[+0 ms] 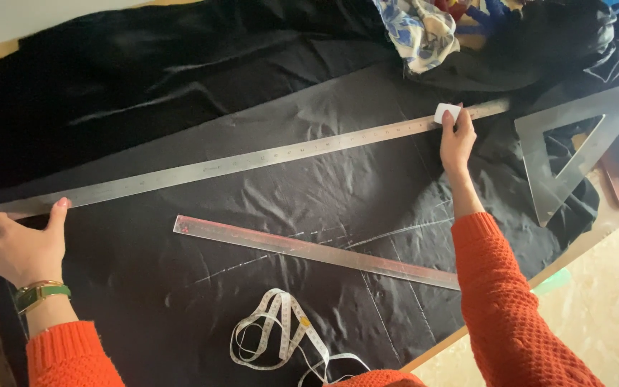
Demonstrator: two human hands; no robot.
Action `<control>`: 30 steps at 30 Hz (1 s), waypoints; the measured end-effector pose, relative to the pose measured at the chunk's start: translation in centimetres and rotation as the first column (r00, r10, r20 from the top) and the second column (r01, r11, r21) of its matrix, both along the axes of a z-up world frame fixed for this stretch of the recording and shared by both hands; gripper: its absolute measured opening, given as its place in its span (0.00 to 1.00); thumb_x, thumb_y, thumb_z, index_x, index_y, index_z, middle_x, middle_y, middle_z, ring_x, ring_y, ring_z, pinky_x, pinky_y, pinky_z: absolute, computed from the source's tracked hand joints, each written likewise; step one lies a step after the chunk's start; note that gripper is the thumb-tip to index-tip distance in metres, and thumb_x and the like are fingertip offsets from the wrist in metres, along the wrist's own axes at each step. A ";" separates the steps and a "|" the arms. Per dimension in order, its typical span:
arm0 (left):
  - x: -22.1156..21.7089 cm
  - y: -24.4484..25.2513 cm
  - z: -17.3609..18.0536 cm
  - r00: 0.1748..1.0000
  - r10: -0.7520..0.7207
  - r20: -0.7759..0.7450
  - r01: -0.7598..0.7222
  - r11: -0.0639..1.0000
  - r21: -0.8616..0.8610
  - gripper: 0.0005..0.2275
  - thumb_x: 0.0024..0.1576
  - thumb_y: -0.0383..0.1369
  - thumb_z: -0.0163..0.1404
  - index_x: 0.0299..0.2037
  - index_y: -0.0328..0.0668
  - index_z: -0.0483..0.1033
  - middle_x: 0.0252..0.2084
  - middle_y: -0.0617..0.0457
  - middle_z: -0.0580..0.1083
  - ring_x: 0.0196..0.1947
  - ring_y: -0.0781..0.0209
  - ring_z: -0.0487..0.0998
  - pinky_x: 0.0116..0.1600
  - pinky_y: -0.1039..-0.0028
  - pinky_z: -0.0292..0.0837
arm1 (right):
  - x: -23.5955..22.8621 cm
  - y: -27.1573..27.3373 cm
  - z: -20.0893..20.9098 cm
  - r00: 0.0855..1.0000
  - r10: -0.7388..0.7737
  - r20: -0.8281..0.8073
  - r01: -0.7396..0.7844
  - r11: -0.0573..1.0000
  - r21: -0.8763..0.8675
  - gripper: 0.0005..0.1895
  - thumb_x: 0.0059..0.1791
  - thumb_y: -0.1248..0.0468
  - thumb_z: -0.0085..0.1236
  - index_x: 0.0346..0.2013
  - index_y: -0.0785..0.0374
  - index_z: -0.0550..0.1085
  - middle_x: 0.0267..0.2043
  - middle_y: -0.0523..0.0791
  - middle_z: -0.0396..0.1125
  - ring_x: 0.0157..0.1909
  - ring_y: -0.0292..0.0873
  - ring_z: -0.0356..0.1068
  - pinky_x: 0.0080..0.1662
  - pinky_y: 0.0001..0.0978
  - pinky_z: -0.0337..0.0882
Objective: The person marks a large piece of black fabric with chalk using a ruler and a set square. They then use scissors to cut the fabric along the marked lines.
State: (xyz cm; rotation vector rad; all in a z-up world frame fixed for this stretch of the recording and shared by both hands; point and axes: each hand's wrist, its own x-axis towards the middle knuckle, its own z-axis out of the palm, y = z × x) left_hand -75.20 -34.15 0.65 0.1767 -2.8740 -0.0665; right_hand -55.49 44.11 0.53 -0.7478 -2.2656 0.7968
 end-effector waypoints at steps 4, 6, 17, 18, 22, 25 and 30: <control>0.9 3.0 3.3 0.997 0.060 0.055 -0.066 0.991 0.118 0.47 0.61 0.59 0.60 0.66 0.06 0.61 0.66 0.13 0.64 0.65 0.20 0.62 0.52 0.21 0.46 | 0.3 2.1 -1.5 0.998 0.060 0.007 -0.060 0.984 0.165 0.14 0.60 0.59 0.50 0.51 0.67 0.73 0.42 0.49 0.71 0.45 0.47 0.69 0.48 0.40 0.65; 1.1 2.0 2.0 0.997 0.044 -0.056 -0.048 0.996 -0.069 0.45 0.60 0.66 0.57 0.61 0.18 0.70 0.55 0.25 0.76 0.54 0.31 0.75 0.43 0.20 0.56 | -0.8 2.1 -2.0 0.999 -0.044 -0.001 0.041 0.924 0.380 0.15 0.62 0.62 0.57 0.34 0.62 0.65 0.30 0.48 0.62 0.31 0.52 0.61 0.38 0.46 0.61; 1.7 3.6 3.8 0.965 0.171 -0.198 -0.161 0.985 0.068 0.39 0.47 0.60 0.64 0.55 0.32 0.71 0.62 0.32 0.70 0.65 0.38 0.69 0.59 0.24 0.50 | -21.9 -29.9 3.1 0.683 0.675 0.281 -0.691 0.721 -0.054 0.10 0.57 0.60 0.64 0.37 0.61 0.75 0.27 0.48 0.71 0.30 0.48 0.70 0.39 0.38 0.67; 1.4 3.4 3.1 0.964 0.165 -0.207 -0.157 0.986 0.052 0.41 0.45 0.62 0.63 0.55 0.33 0.69 0.63 0.33 0.70 0.65 0.40 0.69 0.60 0.25 0.51 | -23.9 -33.9 2.4 0.578 0.742 0.340 -0.733 0.655 -0.185 0.09 0.55 0.56 0.63 0.37 0.57 0.76 0.26 0.44 0.74 0.29 0.42 0.75 0.37 0.34 0.70; 1.2 3.3 2.5 0.960 0.218 -0.178 -0.209 0.976 0.065 0.41 0.44 0.63 0.59 0.57 0.34 0.68 0.65 0.35 0.68 0.67 0.43 0.67 0.61 0.26 0.51 | -28.0 -50.5 3.0 0.302 0.913 0.274 -0.837 0.392 -0.382 0.10 0.55 0.60 0.57 0.48 0.61 0.77 0.32 0.48 0.76 0.33 0.43 0.78 0.40 0.32 0.73; 0.8 2.9 1.4 0.957 0.225 -0.184 -0.214 0.974 0.076 0.41 0.47 0.65 0.57 0.58 0.36 0.68 0.68 0.37 0.65 0.70 0.43 0.63 0.61 0.25 0.53 | -30.0 -59.7 4.5 0.196 0.968 0.159 -0.899 0.242 -0.366 0.15 0.53 0.65 0.58 0.55 0.55 0.73 0.32 0.48 0.75 0.29 0.43 0.78 0.38 0.32 0.75; 0.9 2.9 0.9 0.956 0.203 -0.212 -0.184 0.977 0.108 0.42 0.50 0.67 0.54 0.60 0.35 0.66 0.68 0.36 0.63 0.71 0.41 0.61 0.62 0.22 0.51 | -32.7 -67.5 4.3 0.119 0.935 0.334 -0.977 0.171 -0.131 0.18 0.52 0.60 0.60 0.55 0.41 0.68 0.28 0.37 0.75 0.31 0.41 0.78 0.43 0.37 0.76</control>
